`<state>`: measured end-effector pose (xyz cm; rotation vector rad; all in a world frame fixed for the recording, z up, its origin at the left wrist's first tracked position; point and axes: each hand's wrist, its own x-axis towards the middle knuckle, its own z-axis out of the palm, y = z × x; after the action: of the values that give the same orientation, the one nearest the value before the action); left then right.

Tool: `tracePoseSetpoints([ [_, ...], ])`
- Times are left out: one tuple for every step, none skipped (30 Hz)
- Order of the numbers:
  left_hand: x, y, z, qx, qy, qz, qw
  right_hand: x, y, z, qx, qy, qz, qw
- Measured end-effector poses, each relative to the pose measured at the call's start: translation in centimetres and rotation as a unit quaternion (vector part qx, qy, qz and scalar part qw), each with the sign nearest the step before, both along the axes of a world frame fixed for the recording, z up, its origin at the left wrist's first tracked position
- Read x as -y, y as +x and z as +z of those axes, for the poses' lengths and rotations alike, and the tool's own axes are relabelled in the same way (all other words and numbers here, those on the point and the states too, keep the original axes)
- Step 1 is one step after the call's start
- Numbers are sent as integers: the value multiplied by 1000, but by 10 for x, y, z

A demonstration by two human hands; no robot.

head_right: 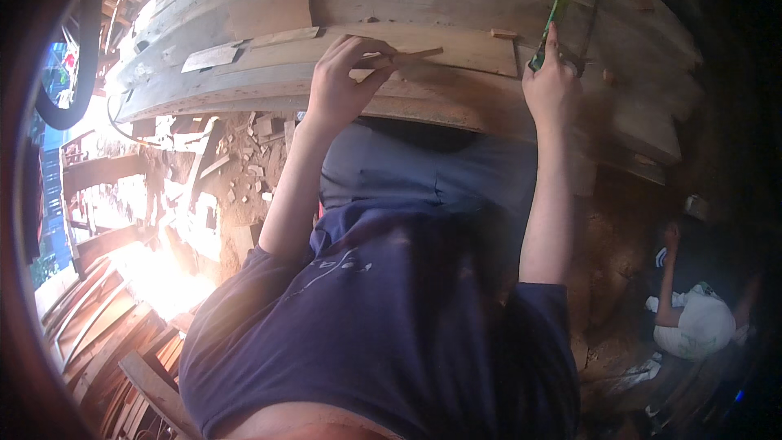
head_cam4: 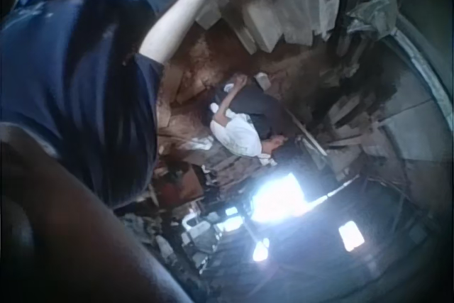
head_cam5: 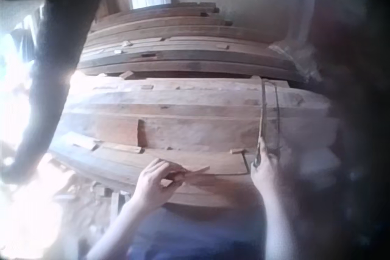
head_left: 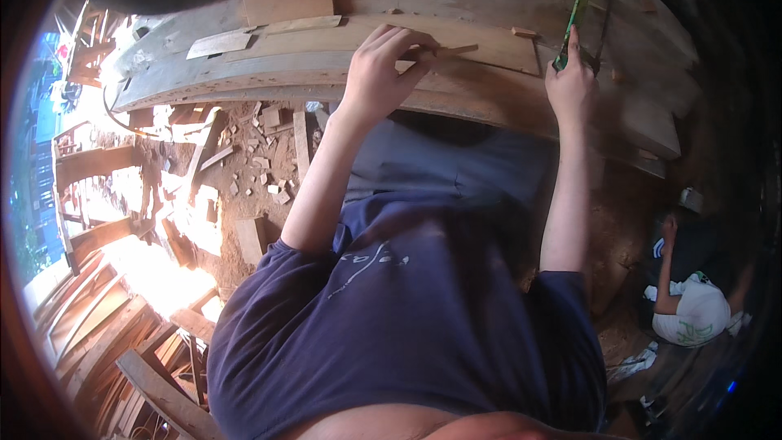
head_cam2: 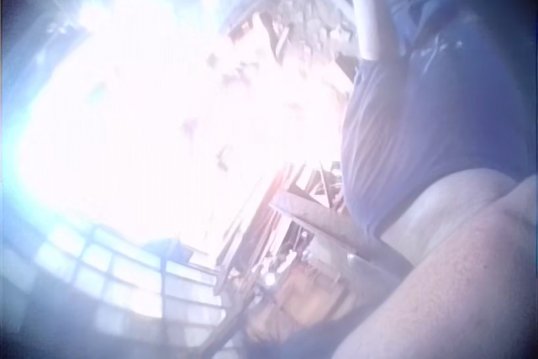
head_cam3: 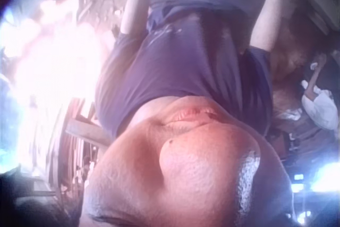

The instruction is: The person uses a hand saw to cut a small rectangular piece of wood on a wooden workbench. They hold the wood steady with their left hand and saw with their right hand, then remove the cut piece and continue sawing another section.

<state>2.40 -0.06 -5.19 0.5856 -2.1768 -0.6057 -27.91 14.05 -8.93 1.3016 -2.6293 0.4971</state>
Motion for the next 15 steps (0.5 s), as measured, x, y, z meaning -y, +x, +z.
tracePoseSetpoints([
  [-1,0,-3,-4,0,-1,1000,1,2,0,-22,24,-2,999],
  [-2,0,-7,-1,8,-1,1000,2,2,0,-22,38,-7,999],
  [-3,-1,-10,0,16,1,1000,3,3,0,-19,35,-14,999],
  [-5,-1,-14,4,25,2,1000,4,4,0,-20,21,-10,1000],
  [-6,-1,-17,-6,23,-1,1000,4,4,-1,-21,17,-18,999],
  [-7,-1,-20,-11,22,-4,1000,5,4,-1,-25,17,-13,999],
  [-9,0,-23,-16,21,-7,1000,5,4,-1,-27,26,-19,999],
  [-10,0,-26,-16,9,-8,1000,5,4,-2,-28,35,-25,999],
  [-10,0,-29,-16,-3,-9,1000,5,4,-2,-23,40,-28,999],
  [-12,-1,-31,-15,-14,-8,1000,5,5,-2,-17,46,-31,998],
  [-12,-1,-34,-17,-24,-10,1000,5,5,-2,-17,50,-37,998],
  [-13,-1,-36,-17,-34,-9,999,5,5,-1,-20,53,-38,998],
  [-14,-2,-38,-15,-43,-10,999,5,6,-1,-26,55,-40,997],
  [-15,-2,-40,-20,-55,-11,998,6,6,0,-35,55,-38,997],
  [-16,-3,-42,-22,-65,-14,998,6,7,0,-28,49,-35,998],
])
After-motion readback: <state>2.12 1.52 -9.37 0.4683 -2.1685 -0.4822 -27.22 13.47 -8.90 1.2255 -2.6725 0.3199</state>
